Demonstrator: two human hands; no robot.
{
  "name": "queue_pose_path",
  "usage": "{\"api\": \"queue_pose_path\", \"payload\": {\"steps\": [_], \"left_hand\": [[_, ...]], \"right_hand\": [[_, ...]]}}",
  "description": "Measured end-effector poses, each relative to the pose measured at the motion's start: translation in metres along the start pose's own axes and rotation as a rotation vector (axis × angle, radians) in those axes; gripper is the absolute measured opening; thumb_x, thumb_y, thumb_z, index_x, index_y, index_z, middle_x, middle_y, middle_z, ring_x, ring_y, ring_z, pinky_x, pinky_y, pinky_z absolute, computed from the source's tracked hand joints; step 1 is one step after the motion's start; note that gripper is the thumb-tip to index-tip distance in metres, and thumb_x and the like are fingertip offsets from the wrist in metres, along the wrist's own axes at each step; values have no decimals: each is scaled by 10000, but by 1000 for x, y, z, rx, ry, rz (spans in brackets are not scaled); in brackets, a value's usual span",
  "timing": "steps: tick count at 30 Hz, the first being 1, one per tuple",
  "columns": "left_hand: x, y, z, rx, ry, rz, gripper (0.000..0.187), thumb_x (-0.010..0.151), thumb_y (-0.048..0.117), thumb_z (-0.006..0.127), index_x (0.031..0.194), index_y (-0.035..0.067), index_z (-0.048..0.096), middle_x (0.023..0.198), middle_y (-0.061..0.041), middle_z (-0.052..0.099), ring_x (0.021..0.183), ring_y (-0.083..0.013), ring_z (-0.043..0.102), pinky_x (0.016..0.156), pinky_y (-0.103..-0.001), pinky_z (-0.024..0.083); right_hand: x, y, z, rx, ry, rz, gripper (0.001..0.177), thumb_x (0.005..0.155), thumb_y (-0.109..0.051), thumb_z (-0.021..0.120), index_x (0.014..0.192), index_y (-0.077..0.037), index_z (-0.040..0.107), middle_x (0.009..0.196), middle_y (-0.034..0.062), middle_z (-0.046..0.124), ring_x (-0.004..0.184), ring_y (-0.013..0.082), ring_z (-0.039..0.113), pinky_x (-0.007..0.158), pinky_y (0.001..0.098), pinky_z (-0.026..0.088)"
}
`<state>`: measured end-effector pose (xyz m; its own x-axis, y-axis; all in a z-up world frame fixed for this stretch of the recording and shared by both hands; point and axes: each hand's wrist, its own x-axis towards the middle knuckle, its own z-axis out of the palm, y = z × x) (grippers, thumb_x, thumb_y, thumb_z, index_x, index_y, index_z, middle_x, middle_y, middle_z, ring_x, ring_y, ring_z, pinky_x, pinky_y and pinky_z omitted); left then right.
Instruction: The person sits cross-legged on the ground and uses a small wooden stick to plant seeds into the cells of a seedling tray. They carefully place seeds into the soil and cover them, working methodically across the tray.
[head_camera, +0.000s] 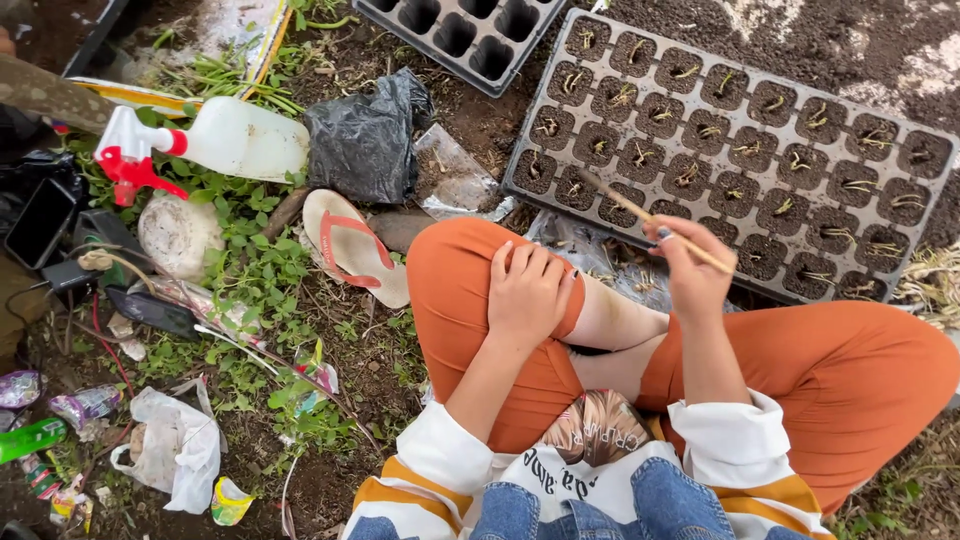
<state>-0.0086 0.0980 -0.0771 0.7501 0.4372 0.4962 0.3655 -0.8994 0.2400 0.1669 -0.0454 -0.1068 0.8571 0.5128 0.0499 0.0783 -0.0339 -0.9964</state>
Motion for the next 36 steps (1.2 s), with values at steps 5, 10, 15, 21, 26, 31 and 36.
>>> {"api": "queue_pose_path", "payload": {"steps": [5, 10, 15, 21, 26, 31, 36], "left_hand": [[1, 0, 4, 10, -2, 5, 271, 946, 326, 612, 778, 119, 660, 857, -53, 611, 1004, -239, 620, 1076, -493, 405], [3, -1, 4, 12, -4, 3, 273, 948, 328, 604, 775, 123, 655, 849, -51, 604, 997, -236, 618, 1073, -492, 407], [3, -1, 7, -1, -7, 1, 285, 962, 333, 592, 782, 121, 652, 839, -46, 593, 991, -231, 621, 1072, -492, 406], [5, -1, 6, 12, 11, 3, 272, 955, 323, 597, 774, 128, 653, 837, -46, 598, 985, -229, 628, 1070, -485, 412], [7, -1, 8, 4, 9, 8, 262, 951, 309, 605, 771, 125, 656, 832, -49, 601, 971, -234, 631, 1062, -487, 415], [8, -1, 6, 0, 16, 9, 259, 947, 304, 600, 769, 123, 649, 832, -52, 597, 976, -232, 631, 1057, -478, 418], [7, -2, 7, 7, 27, 21, 261, 946, 306, 606, 765, 124, 653, 828, -51, 599, 966, -233, 632, 1047, -480, 429]], "right_hand": [[-13, -2, 36, -155, -84, -84, 235, 901, 105, 650, 1051, -12, 787, 931, 205, 754, 870, 277, 728, 745, 386, 601], [-11, -8, 50, -227, -87, -205, 245, 891, 73, 680, 1053, -49, 818, 894, 178, 770, 835, 318, 732, 754, 437, 577], [-4, 11, 55, -253, -123, -261, 287, 889, 85, 676, 1098, -62, 809, 956, 157, 786, 878, 315, 733, 793, 451, 570], [-1, 2, 59, -238, -79, -298, 276, 908, 94, 649, 1107, -25, 799, 965, 178, 782, 870, 361, 724, 787, 466, 550], [-1, 12, 63, -218, -86, -274, 282, 908, 102, 645, 1113, -24, 792, 991, 178, 784, 896, 365, 725, 793, 478, 546], [-1, 5, 65, -213, -86, -229, 328, 960, 95, 605, 1217, -22, 771, 1026, 205, 773, 920, 354, 711, 791, 467, 540], [5, 2, 65, -194, -100, -159, 308, 1017, 59, 574, 1249, -36, 754, 1058, 218, 761, 960, 341, 710, 793, 476, 544]]}}
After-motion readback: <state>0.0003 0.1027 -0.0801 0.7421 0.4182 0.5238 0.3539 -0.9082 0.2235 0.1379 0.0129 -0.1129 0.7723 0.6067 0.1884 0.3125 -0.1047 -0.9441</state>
